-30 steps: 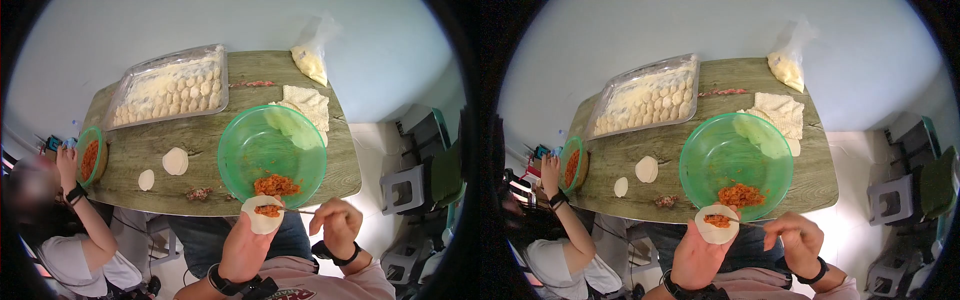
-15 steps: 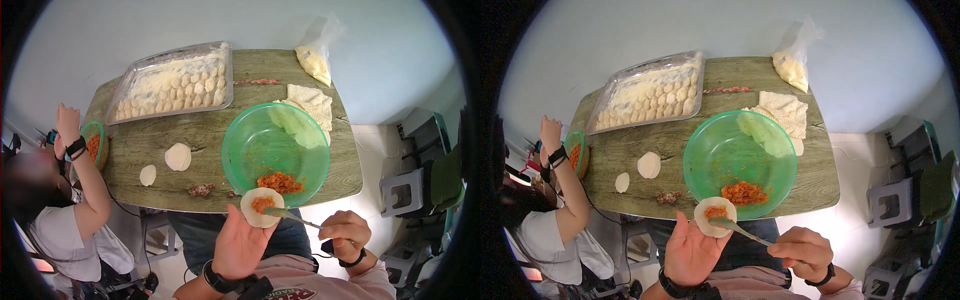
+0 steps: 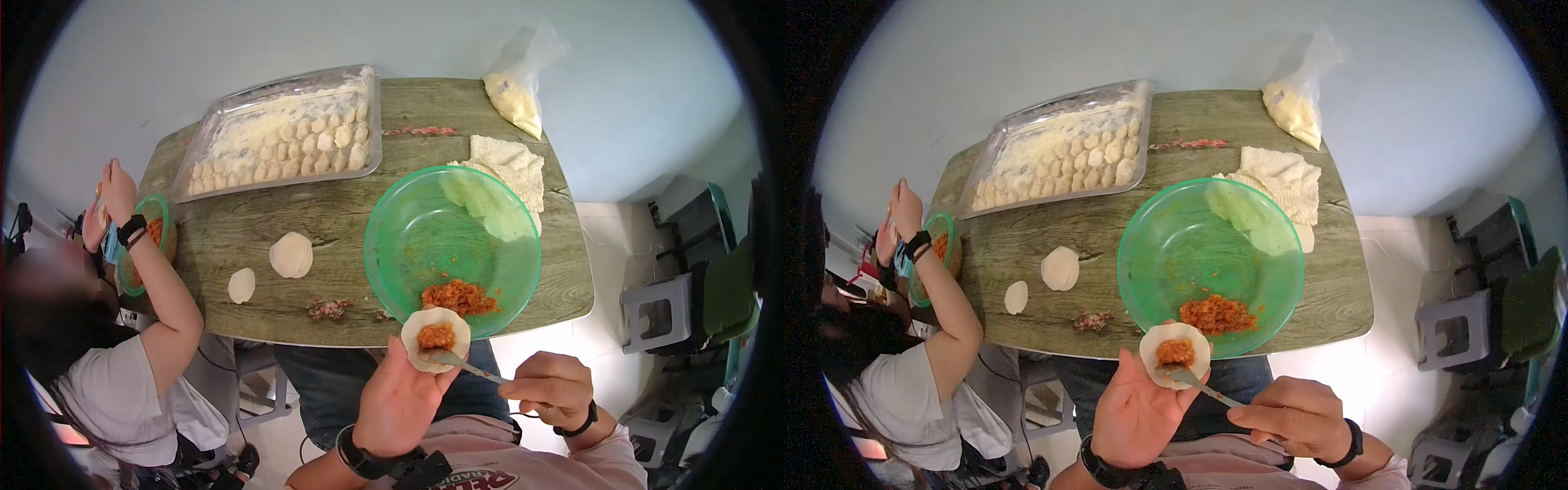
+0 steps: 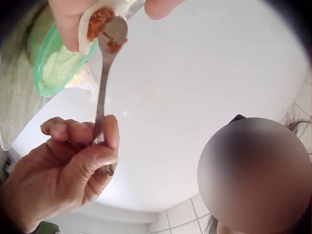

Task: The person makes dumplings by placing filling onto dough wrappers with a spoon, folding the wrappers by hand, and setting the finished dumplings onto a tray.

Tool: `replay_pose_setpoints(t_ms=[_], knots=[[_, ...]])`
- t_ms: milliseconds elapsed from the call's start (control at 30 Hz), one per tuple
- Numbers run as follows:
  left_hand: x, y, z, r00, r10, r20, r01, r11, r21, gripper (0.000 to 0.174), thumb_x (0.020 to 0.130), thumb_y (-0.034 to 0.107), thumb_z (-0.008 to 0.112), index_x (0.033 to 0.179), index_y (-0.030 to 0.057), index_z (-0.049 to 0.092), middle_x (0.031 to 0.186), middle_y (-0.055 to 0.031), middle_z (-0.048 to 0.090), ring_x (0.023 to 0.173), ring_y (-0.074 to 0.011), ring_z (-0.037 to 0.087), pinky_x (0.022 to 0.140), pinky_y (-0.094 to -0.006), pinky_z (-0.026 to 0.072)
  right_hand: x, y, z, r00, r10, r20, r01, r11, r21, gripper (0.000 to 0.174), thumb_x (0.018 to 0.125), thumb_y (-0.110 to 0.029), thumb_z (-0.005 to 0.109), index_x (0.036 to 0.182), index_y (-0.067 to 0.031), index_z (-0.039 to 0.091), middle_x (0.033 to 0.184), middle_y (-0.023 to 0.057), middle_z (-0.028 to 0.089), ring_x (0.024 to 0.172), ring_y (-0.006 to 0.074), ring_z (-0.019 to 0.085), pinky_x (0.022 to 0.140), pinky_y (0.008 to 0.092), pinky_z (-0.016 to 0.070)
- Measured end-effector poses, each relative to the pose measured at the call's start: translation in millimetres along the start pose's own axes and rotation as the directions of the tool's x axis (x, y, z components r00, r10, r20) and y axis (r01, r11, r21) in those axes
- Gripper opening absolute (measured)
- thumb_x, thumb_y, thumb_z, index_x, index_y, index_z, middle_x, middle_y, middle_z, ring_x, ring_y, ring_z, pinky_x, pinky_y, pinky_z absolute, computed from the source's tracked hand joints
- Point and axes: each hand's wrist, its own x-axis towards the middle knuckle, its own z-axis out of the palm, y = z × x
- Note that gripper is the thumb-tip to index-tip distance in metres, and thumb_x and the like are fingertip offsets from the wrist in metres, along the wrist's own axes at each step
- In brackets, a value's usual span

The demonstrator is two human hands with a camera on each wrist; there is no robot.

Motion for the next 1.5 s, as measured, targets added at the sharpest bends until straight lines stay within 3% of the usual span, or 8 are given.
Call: replay_pose_setpoints(t_ms=[200, 300, 400, 633, 1000, 1167, 1400, 1500], knots=[[1.0, -1.1, -0.9, 1.0, -0.003, -0.016, 0.004, 0.999, 0.044, 0.052, 0.1, 0.039, 0.03, 0.138, 0.0044, 0.029, 0.139, -0.0082, 0.038, 0.13, -0.0216, 0.036, 0.111, -0.0414, 0.0252, 3.6, 1.3, -3.5, 0.999, 0.006, 0.044, -0.006, 1.0, -0.008, 0.024, 0.079, -0.019, 0.069, 0.096, -0.003, 0.069, 0.071, 0.0058, 0.059, 0.059, 0.0185, 0.058, 0.049, 0.0283, 0.045], [1.2, -2.1, -2.4, 0.999, 0.022, -0.031, -0.018, 0.994, 0.111, 0.062, 0.097, 0.046, 0.034, 0.141, 0.0042, 0.023, 0.141, -0.0115, 0.035, 0.132, -0.027, 0.033, 0.111, -0.043, 0.0251, 3.2, -1.2, -7.2, 0.974, 0.094, -0.206, -0.081, 0.994, 0.073, 0.026, 0.084, -0.023, 0.064, 0.088, 0.0022, 0.067, 0.07, 0.0071, 0.061, 0.058, 0.0198, 0.059, 0.053, 0.0301, 0.0455], [-1.6, -2.5, -5.6, 0.997, 0.052, -0.05, -0.047, 0.993, 0.113, 0.061, 0.097, 0.045, 0.034, 0.141, 0.0039, 0.024, 0.142, -0.0122, 0.034, 0.133, -0.0297, 0.032, 0.111, -0.0441, 0.0246, 6.9, 5.3, -17.8, 0.933, 0.216, -0.288, -0.23, 0.973, -0.016, 0.022, 0.088, -0.019, 0.06, 0.088, 0.002, 0.067, 0.069, 0.0075, 0.06, 0.057, 0.0149, 0.055, 0.051, 0.0253, 0.0407], [-2.7, -5.4, -12.0, 0.997, -0.015, -0.072, 0.024, 0.992, 0.126, 0.059, 0.098, 0.044, 0.031, 0.141, 0.0044, 0.023, 0.142, -0.0134, 0.033, 0.134, -0.0325, 0.03, 0.111, -0.0466, 0.0232, 12.0, 43.7, -8.8, 0.816, 0.535, -0.221, -0.518, 0.845, 0.134, 0.019, 0.088, -0.017, 0.06, 0.09, 0.0005, 0.066, 0.069, 0.006, 0.055, 0.058, 0.0128, 0.05, 0.052, 0.0251, 0.0391], [-1.5, -6.1, -12.9, 0.997, -0.013, -0.078, 0.027, 0.984, 0.175, 0.058, 0.098, 0.043, 0.029, 0.141, 0.0042, 0.022, 0.142, -0.0136, 0.033, 0.133, -0.0319, 0.031, 0.111, -0.0467, 0.0243, 12.7, 54.3, -8.7, 0.833, 0.507, -0.22, -0.51, 0.859, 0.047, 0.02, 0.087, -0.019, 0.062, 0.088, 0.0007, 0.066, 0.068, 0.0077, 0.054, 0.061, 0.0154, 0.051, 0.055, 0.0265, 0.0384], [-1.7, -6.9, -14.5, 0.998, -0.005, -0.058, 0.015, 0.984, 0.178, 0.057, 0.098, 0.042, 0.029, 0.141, 0.0041, 0.022, 0.142, -0.0134, 0.033, 0.133, -0.0319, 0.031, 0.111, -0.0464, 0.0245, 14.4, 49.2, -10.9, 0.813, 0.573, -0.105, -0.547, 0.813, 0.201, 0.022, 0.087, -0.02, 0.062, 0.087, 0.0015, 0.066, 0.07, 0.0063, 0.057, 0.059, 0.0128, 0.051, 0.053, 0.0255, 0.0394], [-1.8, -7.3, -15.8, 0.999, -0.006, -0.053, 0.015, 0.983, 0.181, 0.056, 0.099, 0.041, 0.028, 0.141, 0.0045, 0.022, 0.142, -0.0131, 0.033, 0.133, -0.0318, 0.032, 0.111, -0.0464, 0.0251, 13.4, 54.1, -8.6, 0.827, 0.554, -0.093, -0.531, 0.826, 0.191, 0.022, 0.088, -0.02, 0.061, 0.087, 0.0014, 0.066, 0.068, 0.0052, 0.056, 0.055, 0.0106, 0.05, 0.05, 0.0231, 0.0391], [-1.9, -7.9, -17.1, 0.998, -0.005, -0.056, 0.015, 0.985, 0.17, 0.056, 0.099, 0.041, 0.028, 0.141, 0.0047, 0.022, 0.142, -0.0128, 0.034, 0.132, -0.0318, 0.032, 0.111, -0.0465, 0.0254, 14.6, 53.0, -9.3, 0.749, 0.661, -0.049, -0.617, 0.722, 0.313, 0.023, 0.09, -0.021, 0.059, 0.087, 0.0008, 0.066, 0.064, 0.0031, 0.055, 0.052, 0.0094, 0.049, 0.048, 0.0214, 0.039]])
